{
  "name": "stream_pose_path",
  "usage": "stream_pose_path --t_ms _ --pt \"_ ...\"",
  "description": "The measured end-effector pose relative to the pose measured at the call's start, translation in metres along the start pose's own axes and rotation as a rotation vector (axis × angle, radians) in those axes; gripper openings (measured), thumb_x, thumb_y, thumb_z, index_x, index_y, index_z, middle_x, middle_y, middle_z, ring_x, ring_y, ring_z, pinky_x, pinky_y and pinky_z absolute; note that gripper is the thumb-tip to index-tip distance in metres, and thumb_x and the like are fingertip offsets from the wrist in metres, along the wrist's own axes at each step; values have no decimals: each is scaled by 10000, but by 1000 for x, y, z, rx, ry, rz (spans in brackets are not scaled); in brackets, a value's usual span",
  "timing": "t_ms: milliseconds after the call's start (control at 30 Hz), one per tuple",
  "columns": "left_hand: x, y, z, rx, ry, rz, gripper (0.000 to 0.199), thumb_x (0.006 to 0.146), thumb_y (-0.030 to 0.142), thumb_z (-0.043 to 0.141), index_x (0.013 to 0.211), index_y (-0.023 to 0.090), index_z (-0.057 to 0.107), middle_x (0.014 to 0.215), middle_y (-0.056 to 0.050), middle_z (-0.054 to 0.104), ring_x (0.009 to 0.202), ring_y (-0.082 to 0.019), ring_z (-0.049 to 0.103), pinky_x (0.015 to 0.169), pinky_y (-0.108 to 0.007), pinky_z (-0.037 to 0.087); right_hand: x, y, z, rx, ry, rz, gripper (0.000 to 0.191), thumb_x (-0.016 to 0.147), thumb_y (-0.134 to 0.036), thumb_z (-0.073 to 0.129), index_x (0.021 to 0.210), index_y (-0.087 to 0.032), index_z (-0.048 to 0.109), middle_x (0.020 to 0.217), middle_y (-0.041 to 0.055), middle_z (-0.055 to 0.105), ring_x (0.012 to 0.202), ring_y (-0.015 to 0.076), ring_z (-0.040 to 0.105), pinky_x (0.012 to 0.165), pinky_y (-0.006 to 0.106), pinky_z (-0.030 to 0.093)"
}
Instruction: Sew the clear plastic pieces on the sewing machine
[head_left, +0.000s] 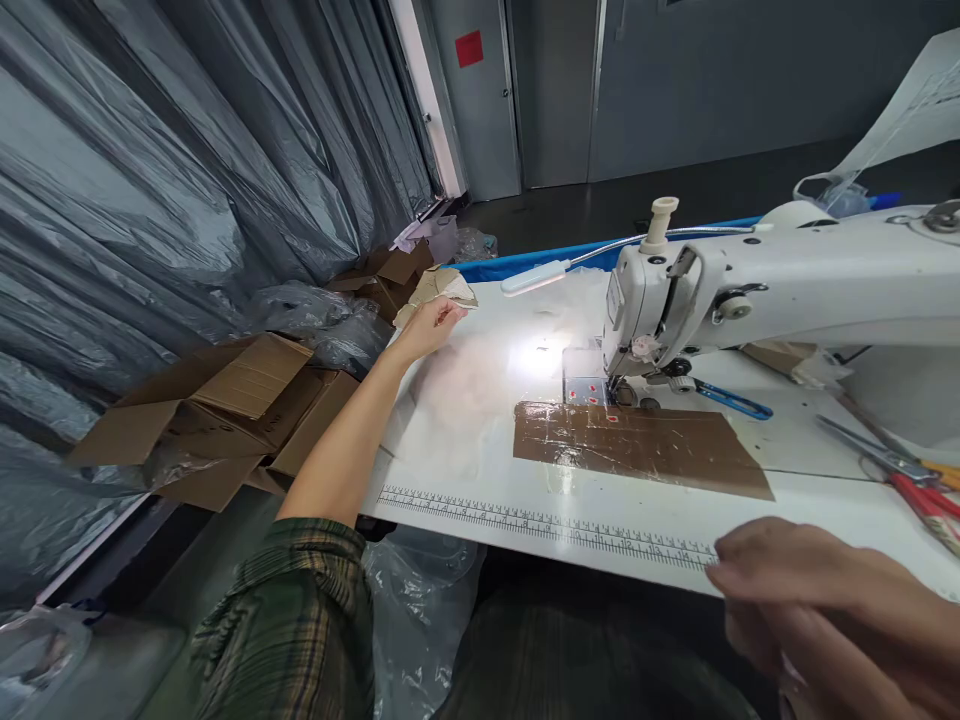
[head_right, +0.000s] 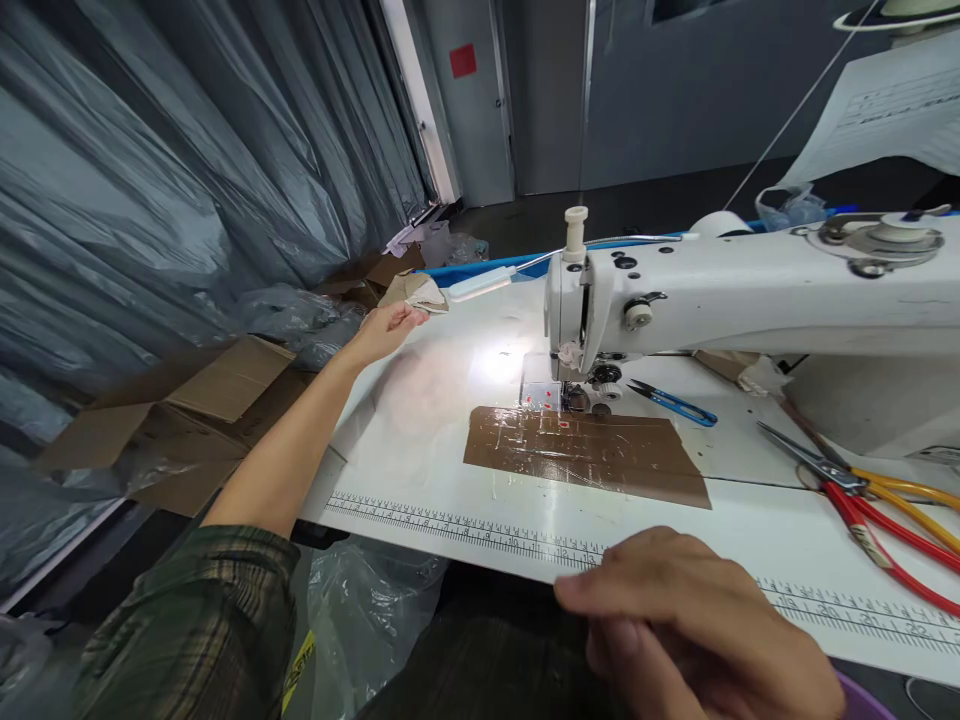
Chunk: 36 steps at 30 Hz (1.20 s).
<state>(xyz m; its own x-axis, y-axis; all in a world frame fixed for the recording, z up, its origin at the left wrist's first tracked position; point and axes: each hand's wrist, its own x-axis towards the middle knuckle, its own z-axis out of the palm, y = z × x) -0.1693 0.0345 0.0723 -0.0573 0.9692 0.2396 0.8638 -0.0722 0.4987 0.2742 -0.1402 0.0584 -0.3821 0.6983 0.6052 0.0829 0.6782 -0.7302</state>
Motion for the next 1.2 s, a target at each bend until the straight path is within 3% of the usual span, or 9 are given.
stream_pose_path --t_ms 200,367,533,633,700,867,967,1067,1200 --pt "-6 -2 -7 28 -108 -61 279 599 188 669 876 214 675 967 -41 719 992 -257 660 912 -324 510 8 -8 22 145 252 278 193 887 -209 627 930 -314 784 496 -14 547 363 136 495 304 252 360" --pt "-12 1 2 -44 25 -91 116 752 294 584 787 190 618 881 -65 712 932 -247 671 835 -327 530 -3 -7 15 129 305 373 144 886 -283 649 895 -311 789 506 -13 547 376 126 489 325 245 358" --pt "-23 50 3 -226 30 -1 175 823 352 597 836 180 561 824 -40 701 801 -171 692 705 -272 562 -1 9 11 82 210 264 182 920 -198 601 966 -275 760 529 -35 560 379 96 498 364 211 394" --pt "-43 97 5 -481 -144 53 205 787 303 694 858 178 548 716 -17 683 622 -141 669 563 -242 545 8 24 15 -31 118 70 223 914 -129 562 1002 -245 731 568 -33 603 426 89 536 430 199 442" --pt "-60 129 9 -529 -412 60 218 821 345 713 863 162 602 656 -16 671 536 -120 635 502 -221 514 16 33 19 -132 74 -22 263 906 -126 549 1081 -237 711 670 -5 650 526 109 588 510 229 488" --pt "-84 181 24 -461 -814 37 429 821 496 753 625 162 567 479 26 526 382 -69 511 375 -173 381 33 47 31 -243 -96 -30 753 817 -373 707 1496 -200 430 1344 178 549 1230 316 535 958 513 523" --pt "-78 185 40 -411 -961 40 515 776 546 782 546 170 515 459 24 490 394 -88 522 369 -182 360 39 59 38 -113 -192 131 754 853 -326 636 1535 -206 339 1265 154 592 1022 246 624 869 452 566" --pt "-64 174 56 -360 -917 29 465 761 518 803 577 172 552 466 20 493 417 -101 522 396 -201 368 40 76 38 -55 -244 353 673 848 -232 556 1493 -167 377 1078 111 661 714 167 620 674 353 571" --pt "-56 154 71 -348 -696 -32 306 870 465 689 886 161 663 712 -49 682 583 -129 621 501 -230 445 38 93 23 -324 -176 364 567 798 -184 557 1360 -115 550 1055 141 664 799 212 634 745 392 558"
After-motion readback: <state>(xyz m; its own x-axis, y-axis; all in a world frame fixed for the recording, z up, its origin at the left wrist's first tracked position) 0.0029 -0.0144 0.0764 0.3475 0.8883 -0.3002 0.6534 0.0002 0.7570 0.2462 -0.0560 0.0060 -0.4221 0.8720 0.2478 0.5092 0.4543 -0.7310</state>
